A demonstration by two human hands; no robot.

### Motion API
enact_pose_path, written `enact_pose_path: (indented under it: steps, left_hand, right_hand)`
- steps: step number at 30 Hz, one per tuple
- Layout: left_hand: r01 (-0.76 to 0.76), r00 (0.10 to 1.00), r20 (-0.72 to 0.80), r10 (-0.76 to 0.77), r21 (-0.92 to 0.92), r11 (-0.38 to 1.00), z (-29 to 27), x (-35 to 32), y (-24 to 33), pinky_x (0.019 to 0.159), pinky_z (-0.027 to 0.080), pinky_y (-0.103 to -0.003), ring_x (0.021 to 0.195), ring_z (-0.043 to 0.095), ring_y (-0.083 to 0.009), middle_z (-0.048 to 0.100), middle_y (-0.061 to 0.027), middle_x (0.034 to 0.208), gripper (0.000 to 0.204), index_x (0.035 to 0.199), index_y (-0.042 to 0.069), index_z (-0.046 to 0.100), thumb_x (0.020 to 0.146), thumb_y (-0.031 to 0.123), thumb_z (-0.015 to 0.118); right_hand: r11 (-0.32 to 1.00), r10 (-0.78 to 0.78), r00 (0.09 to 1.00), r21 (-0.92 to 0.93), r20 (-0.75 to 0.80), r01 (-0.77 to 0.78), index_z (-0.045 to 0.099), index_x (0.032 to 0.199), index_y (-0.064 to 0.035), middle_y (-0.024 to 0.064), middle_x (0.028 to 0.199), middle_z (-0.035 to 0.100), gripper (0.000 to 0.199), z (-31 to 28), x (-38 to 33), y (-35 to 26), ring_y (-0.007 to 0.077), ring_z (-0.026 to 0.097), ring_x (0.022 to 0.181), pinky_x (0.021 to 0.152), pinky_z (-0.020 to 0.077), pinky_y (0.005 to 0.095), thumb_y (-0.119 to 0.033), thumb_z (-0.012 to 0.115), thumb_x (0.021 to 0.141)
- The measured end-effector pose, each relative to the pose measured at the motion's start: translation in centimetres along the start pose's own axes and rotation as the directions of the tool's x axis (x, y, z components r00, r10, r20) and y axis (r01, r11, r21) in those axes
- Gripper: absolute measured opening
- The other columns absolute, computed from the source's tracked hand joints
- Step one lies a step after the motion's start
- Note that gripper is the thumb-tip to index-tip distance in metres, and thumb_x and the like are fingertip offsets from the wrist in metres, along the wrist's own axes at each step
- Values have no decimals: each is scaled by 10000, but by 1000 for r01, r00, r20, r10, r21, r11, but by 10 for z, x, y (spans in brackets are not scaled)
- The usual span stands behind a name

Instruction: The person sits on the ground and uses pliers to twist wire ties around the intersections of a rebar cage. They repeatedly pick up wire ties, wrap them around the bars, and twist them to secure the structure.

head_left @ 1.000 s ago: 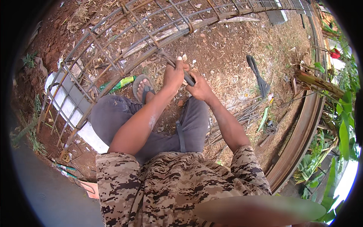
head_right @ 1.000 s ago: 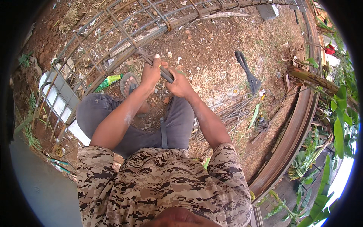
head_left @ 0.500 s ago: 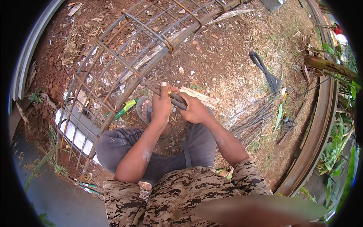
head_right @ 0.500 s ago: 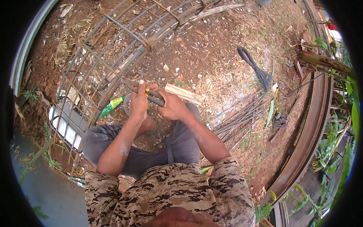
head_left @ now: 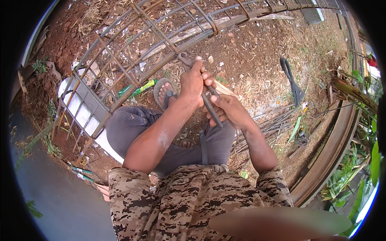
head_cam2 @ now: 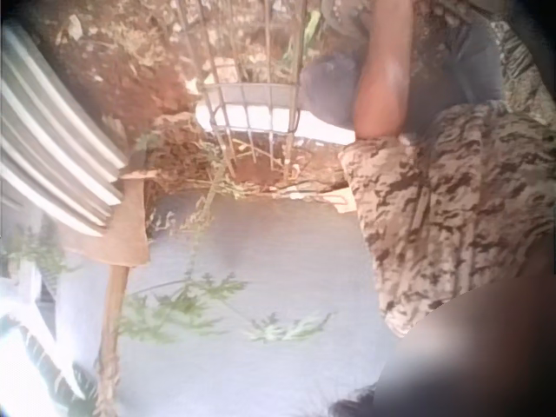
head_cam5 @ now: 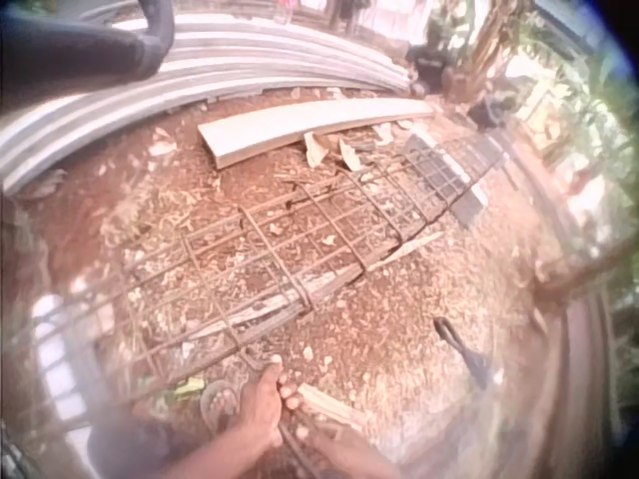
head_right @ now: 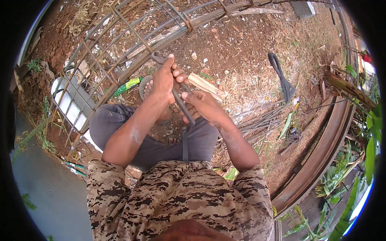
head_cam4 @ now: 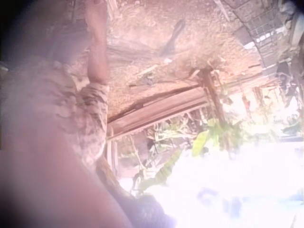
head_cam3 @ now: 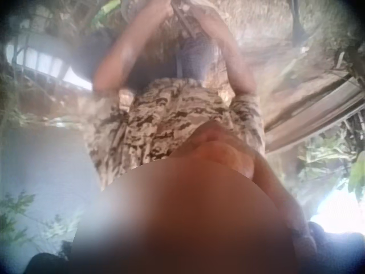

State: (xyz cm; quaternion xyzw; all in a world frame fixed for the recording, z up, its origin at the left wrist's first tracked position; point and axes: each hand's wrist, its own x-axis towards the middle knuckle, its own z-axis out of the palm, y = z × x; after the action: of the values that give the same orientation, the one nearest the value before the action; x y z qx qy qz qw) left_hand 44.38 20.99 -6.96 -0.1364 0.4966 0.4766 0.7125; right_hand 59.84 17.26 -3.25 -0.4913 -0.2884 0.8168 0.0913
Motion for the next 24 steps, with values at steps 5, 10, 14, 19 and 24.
enact_pose_path:
  steps: [5,10,14,19,24]
  left_hand:
    - [-133,973,-185,135,20,991,24,10,-13,471,473,-367,469,434,-144,406,-10,602,360,771,101,432,1025,351,481]
    - [-288,916,-199,349,281,916,12,21,-27,460,442,-362,468,501,-181,489,-60,601,383,826,32,476,1012,367,491]
    - [-324,908,-114,403,416,850,-7,28,-40,556,457,-386,580,575,-211,560,-104,699,336,1004,-15,490,996,321,492]
    - [-365,901,-77,428,399,841,-8,29,-43,592,469,-380,622,578,-207,577,-105,747,290,1023,-22,482,966,261,503]
    - [-335,927,-49,372,336,880,5,10,-32,573,454,-319,615,530,-143,536,-54,740,259,963,4,485,975,250,565]
  right_hand:
    - [137,-685,725,-990,-64,42,419,1364,53,257,997,641,588,26,-18,1,430,647,882,821,532,464,-175,617,859]
    - [408,-584,772,-913,-251,11,527,1273,-3,286,948,639,433,13,19,26,466,634,893,789,522,457,-100,603,858]
    - [540,-581,762,-836,-287,97,589,1190,-20,277,972,655,332,-3,38,48,460,644,914,794,521,450,-98,591,868]
    - [544,-587,743,-836,-321,69,581,1120,-1,265,931,663,269,4,33,45,441,664,869,749,517,457,-126,604,883]
    - [515,-407,878,-857,-251,-6,582,1010,21,181,786,643,349,-4,10,-2,335,641,715,676,495,427,-323,604,950]
